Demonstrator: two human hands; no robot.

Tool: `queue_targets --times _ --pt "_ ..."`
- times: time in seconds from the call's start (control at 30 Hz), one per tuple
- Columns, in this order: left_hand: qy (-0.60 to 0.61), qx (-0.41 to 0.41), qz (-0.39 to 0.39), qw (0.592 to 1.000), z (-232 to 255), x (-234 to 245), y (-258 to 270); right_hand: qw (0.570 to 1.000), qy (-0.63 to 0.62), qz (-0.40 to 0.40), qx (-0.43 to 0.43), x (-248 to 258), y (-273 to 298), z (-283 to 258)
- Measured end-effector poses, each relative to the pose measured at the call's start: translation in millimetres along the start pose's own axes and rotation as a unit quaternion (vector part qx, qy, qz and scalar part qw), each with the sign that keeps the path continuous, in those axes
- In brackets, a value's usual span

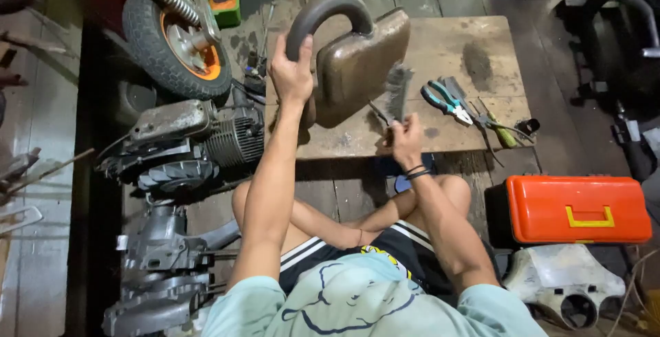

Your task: Using an abrasive tool to clean rust and debris from the surface of a motorcycle muffler

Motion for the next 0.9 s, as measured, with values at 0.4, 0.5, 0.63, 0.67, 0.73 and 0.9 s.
queue_targets --times 0.4,0.5,0.63,0.67,0.73,0.9 --pt "0.052 0.003 -0.022 0.998 -1.2 0.6 14.2 0.917 0.249 0.008 0.311 91.3 -89.3 -125.0" --pt "0.026 -0.012 -0.016 0.999 7.5 3.1 19.8 0.922 0.311 -0.008 0.233 84.1 -103.2 -116.3" --pt "0.026 -0.011 -0.009 1.000 5.9 5.1 20.0 0.913 0.364 -0.063 0.174 58.5 -115.6 -125.0" --pt "0.029 -0.019 -0.020 0.999 5.4 3.7 20.2 0.891 0.409 -0.049 0.194 55.3 -118.2 -128.9" --pt "0.034 -0.028 -0.030 0.999 6.1 2.2 19.1 0.865 0.453 -0.035 0.214 51.9 -127.6 -132.9" --pt "0.018 -0.027 -0.014 0.999 9.8 5.9 21.0 0.836 0.501 -0.007 0.226 66.7 -159.8 -131.7"
Point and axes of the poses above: each hand's wrist, its own y-axis away from the middle knuckle, its own x-axis out of the back of the hand, z = x × y, the point moved 7 cm from there along -y, towards the middle knuckle, and after that the axes turned 9 degrees about x, right-handed, at the moved point
